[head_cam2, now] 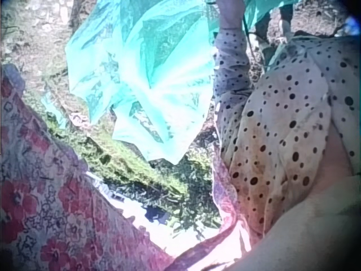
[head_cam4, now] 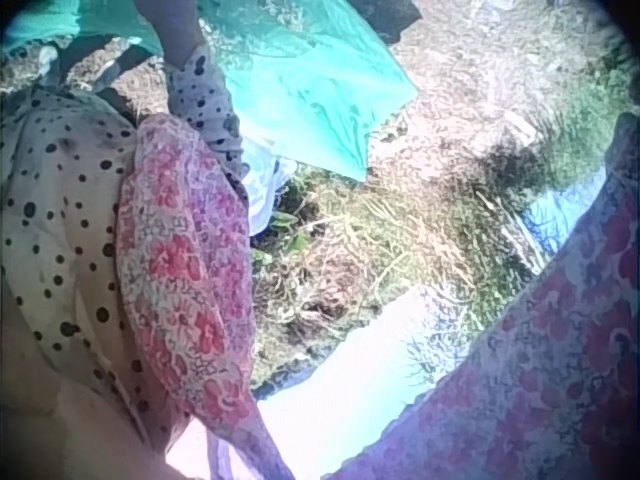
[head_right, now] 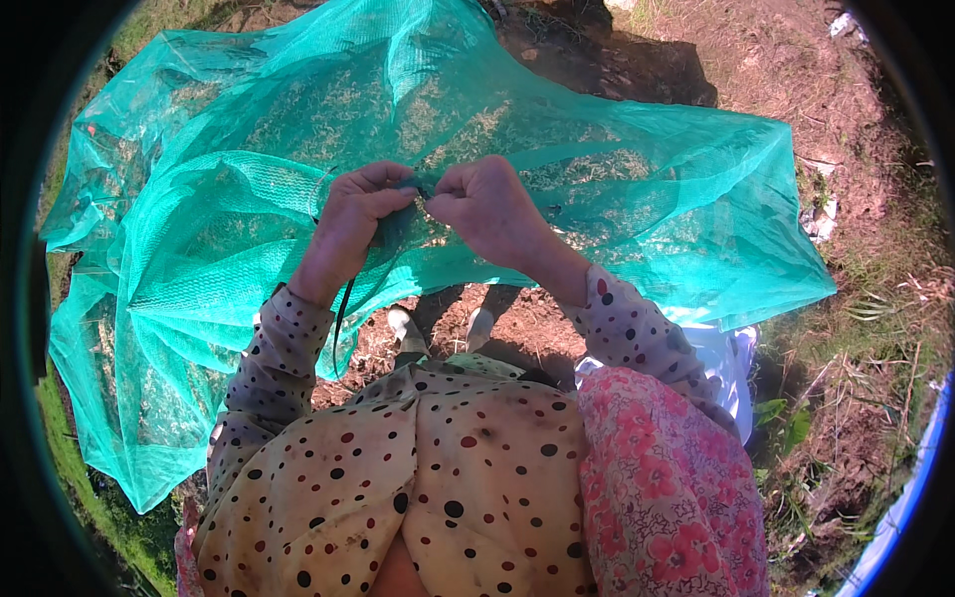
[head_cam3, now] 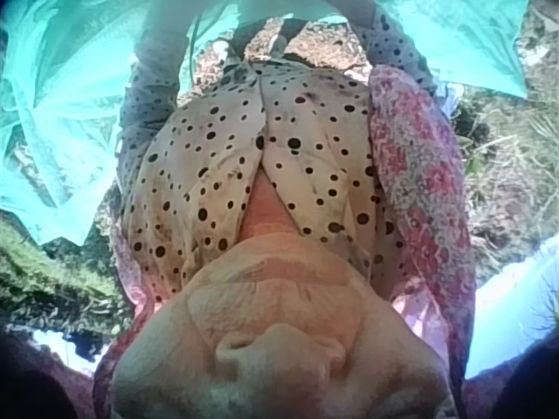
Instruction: The person is threading a wire through the holes of a green plastic mesh net to join or repair sections by hand.
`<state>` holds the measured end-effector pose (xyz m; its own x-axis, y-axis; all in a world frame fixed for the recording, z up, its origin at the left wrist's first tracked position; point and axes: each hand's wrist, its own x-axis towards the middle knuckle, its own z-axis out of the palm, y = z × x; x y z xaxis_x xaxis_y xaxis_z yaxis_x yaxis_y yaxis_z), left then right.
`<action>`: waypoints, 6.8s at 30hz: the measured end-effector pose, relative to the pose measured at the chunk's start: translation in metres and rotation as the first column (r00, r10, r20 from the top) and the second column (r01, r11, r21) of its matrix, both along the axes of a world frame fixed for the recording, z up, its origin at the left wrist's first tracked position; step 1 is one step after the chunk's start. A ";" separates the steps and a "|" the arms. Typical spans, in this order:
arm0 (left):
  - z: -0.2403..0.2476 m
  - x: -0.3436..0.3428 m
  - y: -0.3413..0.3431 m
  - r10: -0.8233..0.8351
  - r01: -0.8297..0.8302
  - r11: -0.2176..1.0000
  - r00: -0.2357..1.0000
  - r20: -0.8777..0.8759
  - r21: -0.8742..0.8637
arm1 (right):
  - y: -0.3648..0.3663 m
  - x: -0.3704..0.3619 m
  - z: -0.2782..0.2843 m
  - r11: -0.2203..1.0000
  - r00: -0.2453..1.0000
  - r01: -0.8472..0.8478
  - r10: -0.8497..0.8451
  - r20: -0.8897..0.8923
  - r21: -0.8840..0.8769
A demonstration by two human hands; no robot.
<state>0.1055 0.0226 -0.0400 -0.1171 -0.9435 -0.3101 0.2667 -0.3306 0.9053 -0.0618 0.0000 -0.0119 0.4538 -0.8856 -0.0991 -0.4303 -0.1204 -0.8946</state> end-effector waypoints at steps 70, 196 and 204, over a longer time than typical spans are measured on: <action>-0.012 0.006 0.000 0.029 -0.006 0.990 0.987 -0.161 0.141 | 0.008 0.012 -0.050 0.972 0.997 0.061 -0.072 -0.040 -0.227; -0.004 -0.004 -0.012 0.175 0.521 0.681 0.567 0.805 -0.515 | 0.003 -0.005 -0.033 0.847 1.000 0.030 -0.029 0.011 -0.531; 0.020 0.007 -0.015 -0.298 0.315 0.948 0.926 0.233 -0.039 | 0.001 -0.003 -0.041 0.781 1.000 0.018 -0.025 -0.003 -0.625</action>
<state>0.1124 0.0075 -0.0198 -0.3407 -0.8938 -0.2916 -0.0470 -0.2936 0.9548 -0.0650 0.0008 -0.0532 0.4362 -0.7644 0.4747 -0.4479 -0.6420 -0.6222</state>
